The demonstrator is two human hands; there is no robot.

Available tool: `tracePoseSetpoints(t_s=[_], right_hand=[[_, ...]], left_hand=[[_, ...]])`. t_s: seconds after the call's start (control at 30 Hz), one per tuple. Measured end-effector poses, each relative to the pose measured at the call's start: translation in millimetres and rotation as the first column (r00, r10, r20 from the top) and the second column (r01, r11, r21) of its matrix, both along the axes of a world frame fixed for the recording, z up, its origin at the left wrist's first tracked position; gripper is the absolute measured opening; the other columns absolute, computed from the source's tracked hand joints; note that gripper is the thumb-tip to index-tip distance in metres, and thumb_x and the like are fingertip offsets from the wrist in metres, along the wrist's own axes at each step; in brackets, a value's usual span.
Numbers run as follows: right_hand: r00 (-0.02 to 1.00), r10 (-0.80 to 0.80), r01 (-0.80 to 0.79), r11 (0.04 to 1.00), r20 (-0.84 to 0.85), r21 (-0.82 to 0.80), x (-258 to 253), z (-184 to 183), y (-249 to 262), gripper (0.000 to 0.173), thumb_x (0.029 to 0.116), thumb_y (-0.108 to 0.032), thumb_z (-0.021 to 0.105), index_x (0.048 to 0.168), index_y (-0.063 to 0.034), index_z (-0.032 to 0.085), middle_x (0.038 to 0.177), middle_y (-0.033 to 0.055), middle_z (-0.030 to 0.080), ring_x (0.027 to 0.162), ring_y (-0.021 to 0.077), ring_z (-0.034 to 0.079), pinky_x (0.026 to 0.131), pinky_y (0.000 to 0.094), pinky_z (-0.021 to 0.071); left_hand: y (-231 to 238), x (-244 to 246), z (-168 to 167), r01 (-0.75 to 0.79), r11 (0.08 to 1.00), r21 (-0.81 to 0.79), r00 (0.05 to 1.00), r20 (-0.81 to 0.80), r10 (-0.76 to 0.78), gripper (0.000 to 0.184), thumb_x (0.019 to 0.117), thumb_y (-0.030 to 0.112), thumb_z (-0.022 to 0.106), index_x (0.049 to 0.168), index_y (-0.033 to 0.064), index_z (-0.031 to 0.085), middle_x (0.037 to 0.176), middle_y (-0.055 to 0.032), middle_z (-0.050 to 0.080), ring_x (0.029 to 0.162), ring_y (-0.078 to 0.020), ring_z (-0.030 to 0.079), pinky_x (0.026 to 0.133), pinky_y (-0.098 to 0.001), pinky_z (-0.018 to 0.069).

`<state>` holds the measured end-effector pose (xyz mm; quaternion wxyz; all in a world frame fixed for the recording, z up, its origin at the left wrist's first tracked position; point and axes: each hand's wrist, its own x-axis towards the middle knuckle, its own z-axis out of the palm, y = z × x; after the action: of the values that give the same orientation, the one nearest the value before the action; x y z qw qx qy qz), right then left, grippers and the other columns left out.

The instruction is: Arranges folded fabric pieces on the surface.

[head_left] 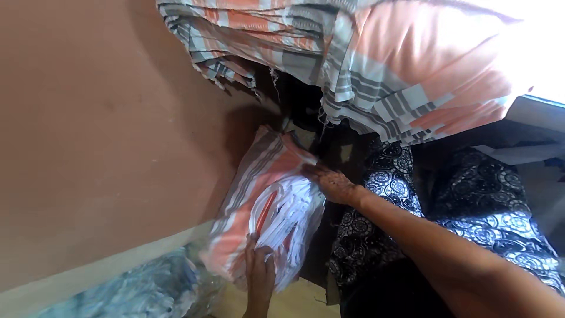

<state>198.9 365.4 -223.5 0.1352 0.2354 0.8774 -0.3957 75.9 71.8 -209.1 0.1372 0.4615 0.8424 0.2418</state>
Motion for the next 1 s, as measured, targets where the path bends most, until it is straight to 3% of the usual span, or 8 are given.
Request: tracePoseSetpoints(t_s=[0.17,0.3,0.47,0.57,0.63,0.73,0.87,1.0], right_hand=[[1.0,0.023,-0.023,1.0,0.01,0.017,-1.0,-2.1,0.3,0.077,0.0886,0.013,0.064,0.158,-0.0137,0.041,0.168,0.0051,0.03,0.154,0.0342,0.026,0.113,0.0607,0.0357],[1.0,0.015,-0.015,1.0,0.022,0.013,-0.9,-1.1,0.3,0.08,0.0871,0.013,0.066,0.158,-0.0143,0.041,0.168,0.0046,0.03,0.155,0.034,0.025,0.114,0.0612,0.0347],[1.0,0.013,-0.014,1.0,0.024,0.011,-1.1,0.5,-0.3,0.082,0.086,0.013,0.067,0.158,-0.0142,0.04,0.168,0.0051,0.029,0.155,0.035,0.025,0.111,0.063,0.0366],[1.0,0.007,-0.007,1.0,0.004,0.013,-0.8,0.3,-0.8,0.081,0.0854,0.014,0.067,0.157,-0.0135,0.042,0.168,0.0049,0.031,0.155,0.0345,0.026,0.111,0.0624,0.0369],[1.0,0.003,-0.003,1.0,-0.004,0.014,-0.3,-0.9,-1.0,0.082,0.0842,0.014,0.069,0.157,-0.0133,0.042,0.168,0.0053,0.031,0.154,0.0347,0.026,0.112,0.0617,0.0364],[1.0,0.014,-0.014,1.0,0.006,0.017,-1.2,-0.6,-0.9,0.082,0.0849,0.013,0.07,0.157,-0.0142,0.041,0.168,0.0052,0.031,0.154,0.0353,0.026,0.111,0.062,0.037],[1.0,0.013,-0.013,1.0,0.003,0.022,-1.1,-3.1,-0.7,0.081,0.0855,0.014,0.067,0.157,-0.0147,0.042,0.168,0.0046,0.031,0.154,0.0348,0.026,0.115,0.0595,0.0349],[1.0,-0.009,0.009,1.0,0.017,-0.003,-0.9,1.0,-1.3,0.081,0.0866,0.014,0.066,0.158,-0.0153,0.041,0.169,0.0044,0.029,0.155,0.0356,0.025,0.11,0.064,0.0368]], left_hand=[[2.2,22.0,-14.7,-0.034,0.993,-0.112,0.998,-0.061,0.027,0.026,0.0904,0.008,0.055,0.099,0.0065,0.079,0.141,-0.0439,0.045,0.129,-0.0654,0.043,0.106,-0.0716,0.0356],[1.0,9.6,-2.0,0.04,0.983,-0.18,0.999,0.007,-0.04,0.035,0.0871,0.033,0.059,0.083,0.0016,0.074,0.138,-0.0432,0.048,0.131,-0.0601,0.045,0.106,-0.0661,0.0395],[-2.6,-3.5,9.0,-0.006,0.999,-0.037,0.998,0.065,0.008,0.02,0.0833,0.008,0.071,0.09,-0.0099,0.066,0.134,-0.0389,0.054,0.123,-0.0471,0.058,0.1,-0.0459,0.0514],[-1.2,8.7,-2.8,-0.03,0.999,0.025,0.999,0.018,0.03,0.016,0.0878,0.001,0.054,0.09,-0.007,0.068,0.131,-0.041,0.054,0.125,-0.0526,0.053,0.106,-0.0504,0.0457],[-0.1,18.6,-10.0,-0.035,0.999,-0.001,0.998,-0.054,0.035,0.021,0.0883,-0.001,0.056,0.089,0.0005,0.077,0.129,-0.043,0.055,0.123,-0.0607,0.052,0.104,-0.0646,0.0431],[-0.3,24.8,-8.4,0.0,0.982,-0.191,0.996,-0.085,-0.016,0.027,0.0927,0.016,0.053,0.099,0.0076,0.078,0.141,-0.0429,0.046,0.129,-0.0654,0.044,0.105,-0.0728,0.0346],[0.6,6.9,4.8,0.068,0.964,-0.256,0.996,-0.032,-0.079,0.037,0.0834,0.04,0.065,0.075,0.0044,0.073,0.135,-0.0404,0.052,0.129,-0.0593,0.048,0.103,-0.0693,0.0391],[-1.0,-8.1,12.7,0.035,0.995,-0.094,0.999,0.041,-0.031,0.023,0.0729,0.011,0.076,0.074,-0.0072,0.063,0.127,-0.0388,0.057,0.111,-0.0446,0.063,0.089,-0.0464,0.0553]])
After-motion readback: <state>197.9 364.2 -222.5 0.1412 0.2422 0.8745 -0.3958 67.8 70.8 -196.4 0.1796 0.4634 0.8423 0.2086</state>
